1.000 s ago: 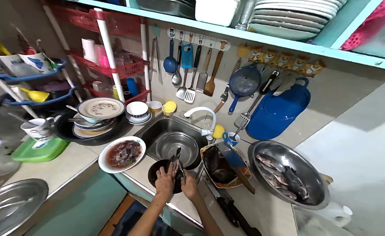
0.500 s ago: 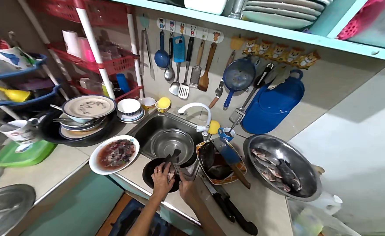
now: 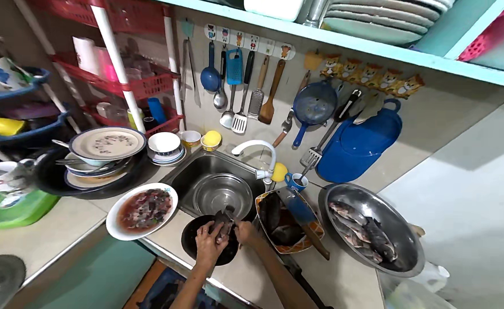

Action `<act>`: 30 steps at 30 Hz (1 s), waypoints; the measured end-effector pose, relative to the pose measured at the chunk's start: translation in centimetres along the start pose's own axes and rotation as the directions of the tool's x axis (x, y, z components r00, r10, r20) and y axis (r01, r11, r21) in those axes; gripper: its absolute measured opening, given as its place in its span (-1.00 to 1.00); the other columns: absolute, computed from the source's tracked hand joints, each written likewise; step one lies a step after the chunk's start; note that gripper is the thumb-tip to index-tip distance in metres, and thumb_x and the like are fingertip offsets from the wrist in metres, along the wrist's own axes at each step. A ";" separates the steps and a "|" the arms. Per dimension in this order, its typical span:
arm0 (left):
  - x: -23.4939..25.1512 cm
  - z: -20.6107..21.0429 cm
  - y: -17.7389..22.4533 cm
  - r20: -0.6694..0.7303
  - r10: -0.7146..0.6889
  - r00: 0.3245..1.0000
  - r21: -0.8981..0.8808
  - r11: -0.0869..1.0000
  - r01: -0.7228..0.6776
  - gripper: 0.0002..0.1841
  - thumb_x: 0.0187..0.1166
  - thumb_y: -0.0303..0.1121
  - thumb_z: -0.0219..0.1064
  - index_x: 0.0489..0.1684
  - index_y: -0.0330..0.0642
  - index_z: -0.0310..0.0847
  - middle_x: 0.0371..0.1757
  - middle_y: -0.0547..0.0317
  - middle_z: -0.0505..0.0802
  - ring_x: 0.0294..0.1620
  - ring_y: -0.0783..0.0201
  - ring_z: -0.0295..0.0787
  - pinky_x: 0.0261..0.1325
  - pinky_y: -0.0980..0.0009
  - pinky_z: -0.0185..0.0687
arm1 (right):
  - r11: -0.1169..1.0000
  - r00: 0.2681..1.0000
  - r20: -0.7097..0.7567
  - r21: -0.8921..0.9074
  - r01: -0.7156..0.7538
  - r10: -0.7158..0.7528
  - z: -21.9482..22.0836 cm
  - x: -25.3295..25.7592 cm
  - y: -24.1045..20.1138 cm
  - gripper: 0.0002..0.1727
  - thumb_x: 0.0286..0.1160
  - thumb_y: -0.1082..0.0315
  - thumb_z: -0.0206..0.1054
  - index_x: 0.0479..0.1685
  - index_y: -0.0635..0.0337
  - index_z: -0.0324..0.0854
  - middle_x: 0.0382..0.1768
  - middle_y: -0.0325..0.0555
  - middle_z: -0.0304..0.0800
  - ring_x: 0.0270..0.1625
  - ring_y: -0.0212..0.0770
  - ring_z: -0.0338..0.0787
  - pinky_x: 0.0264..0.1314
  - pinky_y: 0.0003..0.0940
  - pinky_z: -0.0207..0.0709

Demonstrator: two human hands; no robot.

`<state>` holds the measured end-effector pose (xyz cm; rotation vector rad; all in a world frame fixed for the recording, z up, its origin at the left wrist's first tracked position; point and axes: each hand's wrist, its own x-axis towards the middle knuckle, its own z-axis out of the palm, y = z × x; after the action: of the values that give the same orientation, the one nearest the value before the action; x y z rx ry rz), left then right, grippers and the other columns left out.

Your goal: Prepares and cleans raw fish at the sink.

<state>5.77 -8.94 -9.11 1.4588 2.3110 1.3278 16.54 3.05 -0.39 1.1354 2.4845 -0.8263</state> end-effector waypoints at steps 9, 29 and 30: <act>0.1 0.2 -0.5 -0.015 0.067 0.998 -0.008 0.998 -0.067 -0.52 0.24 -0.22 0.59 0.21 -0.13 0.85 0.40 -0.41 0.71 0.43 -0.60 0.50 0.37 -0.43 0.40 | 0.997 0.998 0.009 0.036 0.069 -0.069 -1.6 -1.1 1.1 -0.44 0.85 0.32 -0.01 0.80 0.22 0.23 0.35 0.42 0.69 0.44 0.29 0.69 0.56 0.18 0.40; 2.4 -2.1 -2.4 0.051 0.085 0.995 -0.002 0.996 -0.085 -0.57 0.17 -0.22 0.63 0.08 -0.06 0.92 0.47 -0.59 0.58 0.51 -0.64 0.40 0.54 -0.32 0.35 | 1.000 1.000 0.011 0.012 0.025 -0.025 -5.9 0.4 -0.8 -0.56 0.84 0.35 -0.01 0.55 0.38 0.43 0.34 0.40 0.66 0.46 0.27 0.65 0.53 0.19 0.43; 2.5 -2.4 -2.3 0.044 0.072 0.996 -0.015 0.997 -0.072 -0.57 0.14 -0.22 0.65 0.06 -0.06 0.93 0.49 -0.60 0.56 0.51 -0.65 0.39 0.53 -0.32 0.36 | 1.000 1.000 0.021 0.006 0.021 -0.021 -5.7 0.6 -1.2 -0.56 0.84 0.34 -0.01 0.55 0.38 0.43 0.35 0.40 0.65 0.48 0.27 0.64 0.54 0.19 0.42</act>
<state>1.65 -8.90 -8.44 1.5652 2.2385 1.3113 15.09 6.21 4.34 1.0982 2.4825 -0.8481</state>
